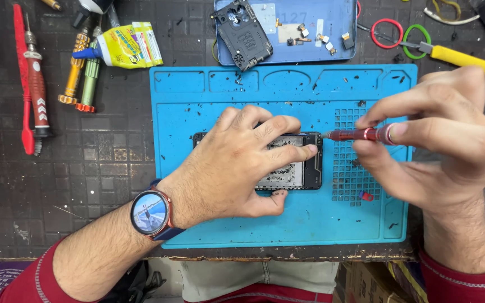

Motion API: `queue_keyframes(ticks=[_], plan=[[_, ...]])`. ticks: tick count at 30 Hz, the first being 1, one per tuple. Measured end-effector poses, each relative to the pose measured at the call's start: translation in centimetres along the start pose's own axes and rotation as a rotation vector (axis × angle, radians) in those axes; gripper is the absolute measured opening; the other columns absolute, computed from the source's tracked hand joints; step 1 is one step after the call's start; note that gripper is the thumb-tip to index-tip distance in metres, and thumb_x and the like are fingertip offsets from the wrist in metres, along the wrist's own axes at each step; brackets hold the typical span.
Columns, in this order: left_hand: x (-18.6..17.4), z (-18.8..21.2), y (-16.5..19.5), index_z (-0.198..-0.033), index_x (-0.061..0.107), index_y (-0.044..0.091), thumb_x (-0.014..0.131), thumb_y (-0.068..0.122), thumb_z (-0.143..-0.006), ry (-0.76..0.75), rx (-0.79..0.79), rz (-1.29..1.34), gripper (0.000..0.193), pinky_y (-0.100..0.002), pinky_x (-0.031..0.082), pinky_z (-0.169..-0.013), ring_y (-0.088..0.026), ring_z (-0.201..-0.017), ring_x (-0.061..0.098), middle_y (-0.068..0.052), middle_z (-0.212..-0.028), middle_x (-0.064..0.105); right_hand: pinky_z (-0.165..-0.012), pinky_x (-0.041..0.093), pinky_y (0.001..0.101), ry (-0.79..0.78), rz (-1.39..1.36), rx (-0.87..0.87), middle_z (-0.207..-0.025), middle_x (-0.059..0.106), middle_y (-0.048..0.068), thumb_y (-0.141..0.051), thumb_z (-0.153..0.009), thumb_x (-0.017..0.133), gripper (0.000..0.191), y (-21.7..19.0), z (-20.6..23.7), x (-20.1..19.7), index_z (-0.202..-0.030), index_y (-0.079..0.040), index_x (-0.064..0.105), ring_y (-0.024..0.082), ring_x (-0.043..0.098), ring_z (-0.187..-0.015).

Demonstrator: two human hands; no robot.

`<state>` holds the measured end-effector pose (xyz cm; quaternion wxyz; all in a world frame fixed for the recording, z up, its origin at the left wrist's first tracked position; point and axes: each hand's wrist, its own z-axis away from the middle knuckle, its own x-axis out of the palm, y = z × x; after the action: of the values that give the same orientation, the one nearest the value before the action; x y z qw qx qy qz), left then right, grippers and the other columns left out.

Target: The person disassembles a smartphone on a blue repair mat, lifting the mid-frame off the display assembly and setting it aside. They then use a precision screwdriver to remove screws from the phone chassis and pry at internal components with a yellow pry tool, working on the exposed internals.

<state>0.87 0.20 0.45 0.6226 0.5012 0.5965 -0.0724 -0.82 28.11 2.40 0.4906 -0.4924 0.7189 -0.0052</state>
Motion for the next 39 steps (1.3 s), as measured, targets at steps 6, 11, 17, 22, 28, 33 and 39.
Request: queue_keyframes(ticks=[6, 11, 17, 22, 28, 33, 39], plan=[[-0.2, 0.0, 0.1, -0.132, 0.067, 0.023, 0.083, 0.037, -0.069, -0.027, -0.018, 0.004, 0.066, -0.048, 0.044, -0.096, -0.029, -0.118, 0.053, -0.005, -0.134, 0.057, -0.08, 0.039, 0.0347, 0.008, -0.008, 0.01, -0.096, 0.074, 0.011, -0.012, -0.085, 0.087, 0.034, -0.1, 0.2, 0.0, -0.094, -0.01, 0.054, 0.024, 0.047, -0.086], [0.1, 0.2, -0.1, -0.13, 0.067, 0.024, 0.082, 0.038, -0.068, -0.007, -0.013, -0.007, 0.066, -0.047, 0.044, -0.094, -0.029, -0.116, 0.054, -0.006, -0.133, 0.057, -0.079, 0.037, 0.0326, 0.026, 0.003, 0.022, -0.096, 0.072, 0.007, -0.011, -0.085, 0.087, 0.035, -0.3, -0.1, 0.3, -0.096, -0.012, 0.054, 0.021, 0.048, -0.082], [-0.3, 0.2, 0.1, -0.132, 0.067, 0.023, 0.081, 0.037, -0.067, 0.002, -0.011, 0.026, 0.068, -0.045, 0.044, -0.091, -0.029, -0.115, 0.055, -0.006, -0.133, 0.059, -0.087, 0.041, 0.0395, 0.032, 0.0, -0.013, -0.095, 0.072, 0.004, -0.002, -0.078, 0.083, 0.031, -1.3, -0.8, 0.9, -0.088, -0.012, 0.055, 0.026, 0.05, -0.087], [-0.6, -0.1, 0.1, -0.13, 0.067, 0.024, 0.08, 0.038, -0.068, 0.015, -0.015, 0.025, 0.065, -0.044, 0.044, -0.09, -0.028, -0.114, 0.056, -0.005, -0.132, 0.059, -0.085, 0.04, 0.0382, 0.017, 0.087, 0.037, -0.094, 0.073, 0.0, -0.01, -0.074, 0.088, 0.036, -1.1, -0.7, 1.2, -0.084, -0.017, 0.055, 0.022, 0.054, -0.086], [-0.2, 0.1, 0.1, -0.129, 0.068, 0.024, 0.08, 0.038, -0.067, 0.01, -0.02, 0.023, 0.065, -0.044, 0.044, -0.089, -0.028, -0.114, 0.056, -0.005, -0.131, 0.06, -0.087, 0.038, 0.0392, 0.062, 0.008, 0.014, -0.095, 0.072, -0.001, -0.009, -0.075, 0.087, 0.044, -1.0, -0.5, 1.1, -0.099, -0.016, 0.051, 0.019, 0.058, -0.085], [-0.2, 0.1, 0.0, -0.128, 0.068, 0.023, 0.08, 0.038, -0.066, 0.041, -0.009, 0.02, 0.065, -0.045, 0.044, -0.092, -0.029, -0.114, 0.056, -0.005, -0.131, 0.06, -0.088, 0.038, 0.0381, 0.058, 0.002, 0.016, -0.095, 0.073, -0.001, -0.007, -0.076, 0.087, 0.051, -0.7, -0.6, 1.2, -0.107, -0.018, 0.047, 0.017, 0.058, -0.085], [-0.2, 0.1, 0.1, -0.129, 0.068, 0.022, 0.08, 0.037, -0.068, 0.012, -0.027, 0.027, 0.064, -0.044, 0.044, -0.09, -0.029, -0.114, 0.056, -0.006, -0.131, 0.06, -0.087, 0.038, 0.0401, 0.109, 0.041, -0.01, -0.093, 0.072, -0.003, -0.015, -0.075, 0.092, 0.055, -0.7, -0.7, 1.3, -0.108, -0.018, 0.048, 0.018, 0.056, -0.083]])
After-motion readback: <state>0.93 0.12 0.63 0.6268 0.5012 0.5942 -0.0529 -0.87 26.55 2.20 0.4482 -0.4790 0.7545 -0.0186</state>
